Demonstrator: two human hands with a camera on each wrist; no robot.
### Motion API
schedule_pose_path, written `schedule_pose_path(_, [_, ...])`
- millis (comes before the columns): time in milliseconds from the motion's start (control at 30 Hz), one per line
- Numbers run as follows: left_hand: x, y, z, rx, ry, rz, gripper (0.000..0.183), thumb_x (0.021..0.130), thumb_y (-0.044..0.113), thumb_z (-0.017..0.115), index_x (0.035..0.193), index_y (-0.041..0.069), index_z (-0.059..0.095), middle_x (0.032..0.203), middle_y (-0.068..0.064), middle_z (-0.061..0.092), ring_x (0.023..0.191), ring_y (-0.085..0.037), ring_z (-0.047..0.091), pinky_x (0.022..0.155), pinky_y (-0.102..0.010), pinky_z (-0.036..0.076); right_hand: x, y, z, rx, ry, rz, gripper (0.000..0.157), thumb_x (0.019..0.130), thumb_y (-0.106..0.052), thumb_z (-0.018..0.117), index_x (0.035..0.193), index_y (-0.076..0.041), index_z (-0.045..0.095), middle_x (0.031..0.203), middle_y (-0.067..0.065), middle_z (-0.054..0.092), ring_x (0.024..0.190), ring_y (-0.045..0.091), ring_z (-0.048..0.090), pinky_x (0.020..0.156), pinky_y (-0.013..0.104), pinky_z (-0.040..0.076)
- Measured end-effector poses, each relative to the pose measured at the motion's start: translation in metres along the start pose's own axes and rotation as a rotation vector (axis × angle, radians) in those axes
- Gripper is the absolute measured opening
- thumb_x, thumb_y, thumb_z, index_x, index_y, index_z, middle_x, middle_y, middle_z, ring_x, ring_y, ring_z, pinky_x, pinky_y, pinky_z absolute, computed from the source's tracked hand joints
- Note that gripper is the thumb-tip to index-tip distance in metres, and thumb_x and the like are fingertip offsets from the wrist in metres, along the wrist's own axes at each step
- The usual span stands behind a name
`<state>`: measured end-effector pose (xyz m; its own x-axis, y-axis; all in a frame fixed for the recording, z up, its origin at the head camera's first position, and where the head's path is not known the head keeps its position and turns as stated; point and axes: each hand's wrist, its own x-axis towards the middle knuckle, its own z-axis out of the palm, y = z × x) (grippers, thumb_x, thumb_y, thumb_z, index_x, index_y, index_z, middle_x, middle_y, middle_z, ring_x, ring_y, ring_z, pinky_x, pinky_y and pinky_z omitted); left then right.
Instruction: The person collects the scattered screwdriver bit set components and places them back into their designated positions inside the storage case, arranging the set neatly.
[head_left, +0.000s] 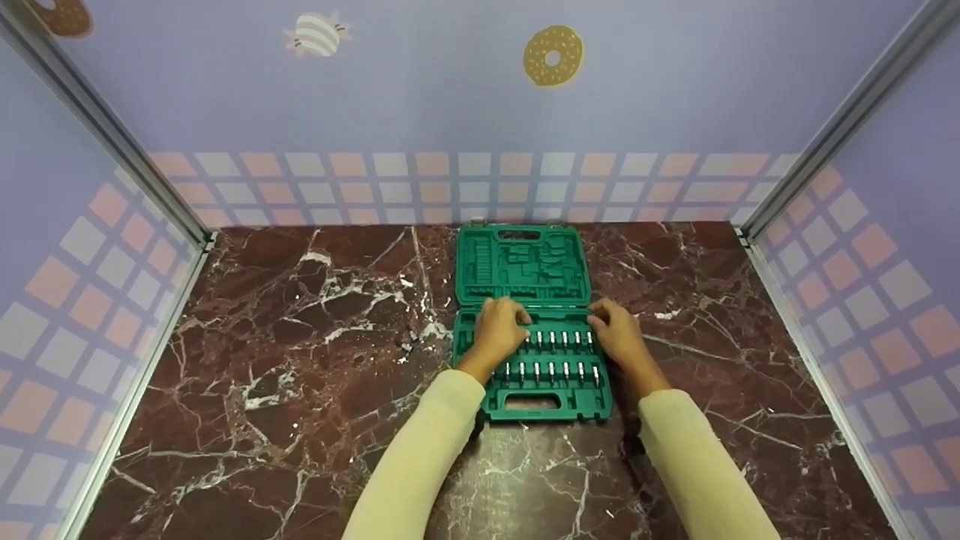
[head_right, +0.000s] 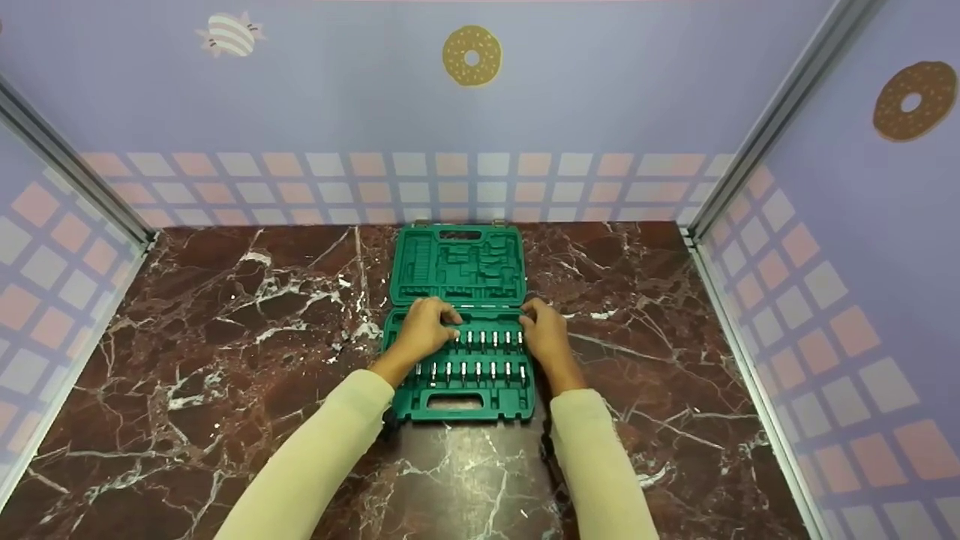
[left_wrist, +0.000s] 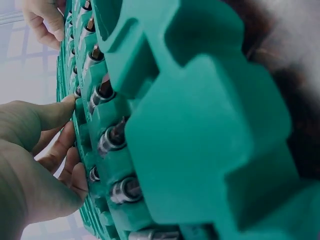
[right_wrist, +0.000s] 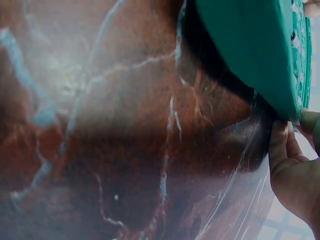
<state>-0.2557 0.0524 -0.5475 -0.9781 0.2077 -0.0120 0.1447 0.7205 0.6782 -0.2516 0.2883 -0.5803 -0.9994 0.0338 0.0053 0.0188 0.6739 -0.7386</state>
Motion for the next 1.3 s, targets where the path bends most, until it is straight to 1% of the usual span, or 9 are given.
schedule_pose_path(200, [-0.001,-0.002,0.002,-0.003,0.024,0.011,0.009,0.088,0.009,0.082,0.096,0.011,0.081,0.103,-0.006,0.073,0.102,-0.026,0.06,0.089,-0.044,0.055,-0.002,0.0,0.001,0.006,-0.013,-0.003,0.021,0.104,-0.007,0.059,0.123,0.001,0.064,0.113,0.025,0.07,0.102,0.039,0.067,0.089,0.055,0.054])
schedule_pose_path(433, [-0.001,-0.004,0.002,-0.038,0.037,0.014,0.011,0.087,0.01,0.083,0.097,0.01,0.082,0.102,-0.007,0.072,0.103,-0.028,0.06,0.092,-0.046,0.054,-0.002,-0.001,0.001,-0.002,0.009,-0.014,0.019,0.103,-0.007,0.06,0.12,0.001,0.065,0.109,0.026,0.071,0.1,0.04,0.067,0.088,0.055,0.054])
schedule_pose_path(567, [-0.004,-0.007,0.001,-0.056,0.03,0.004,0.012,0.087,0.011,0.083,0.099,0.01,0.081,0.101,-0.007,0.072,0.103,-0.028,0.06,0.09,-0.045,0.054,-0.002,-0.002,0.003,-0.01,0.005,-0.017,0.02,0.103,-0.007,0.06,0.121,0.001,0.065,0.11,0.025,0.071,0.1,0.039,0.067,0.088,0.055,0.054])
schedule_pose_path(633, [-0.005,-0.009,0.0,-0.068,0.013,0.005,0.013,0.089,0.012,0.082,0.102,0.01,0.08,0.102,-0.008,0.071,0.103,-0.027,0.06,0.09,-0.044,0.054,-0.003,-0.002,0.003,-0.012,0.002,-0.019,0.02,0.104,-0.007,0.06,0.121,0.0,0.066,0.11,0.025,0.071,0.1,0.039,0.067,0.088,0.055,0.054])
schedule_pose_path(800, [-0.007,-0.01,-0.008,-0.143,-0.038,0.036,0.017,0.092,0.01,0.078,0.108,0.006,0.077,0.11,-0.011,0.069,0.108,-0.028,0.064,0.091,-0.044,0.056,-0.003,-0.004,0.001,-0.012,-0.009,-0.025,0.02,0.104,-0.008,0.059,0.121,0.0,0.065,0.111,0.025,0.07,0.101,0.039,0.067,0.088,0.055,0.054])
schedule_pose_path(933, [-0.009,-0.01,-0.015,-0.184,-0.055,0.067,0.018,0.093,0.009,0.077,0.11,0.004,0.075,0.113,-0.012,0.069,0.109,-0.03,0.066,0.093,-0.044,0.057,-0.003,-0.004,-0.001,-0.011,-0.001,-0.014,0.02,0.104,-0.008,0.06,0.121,0.0,0.065,0.111,0.024,0.07,0.102,0.039,0.066,0.089,0.055,0.053])
schedule_pose_path(1133, [-0.015,-0.016,-0.025,-0.206,-0.046,0.102,0.023,0.093,0.011,0.077,0.114,0.002,0.072,0.115,-0.012,0.066,0.112,-0.032,0.066,0.095,-0.044,0.056,-0.001,-0.004,-0.003,-0.02,-0.006,-0.004,0.021,0.104,-0.009,0.06,0.122,0.0,0.065,0.114,0.024,0.071,0.104,0.04,0.067,0.091,0.056,0.053])
schedule_pose_path(1300, [-0.02,-0.027,-0.039,-0.208,0.002,0.122,0.018,0.093,0.009,0.077,0.11,0.004,0.073,0.111,-0.012,0.066,0.107,-0.031,0.066,0.093,-0.045,0.056,-0.001,-0.004,-0.003,-0.026,0.001,0.006,0.021,0.104,-0.009,0.06,0.121,0.0,0.065,0.115,0.025,0.07,0.106,0.041,0.066,0.092,0.056,0.052])
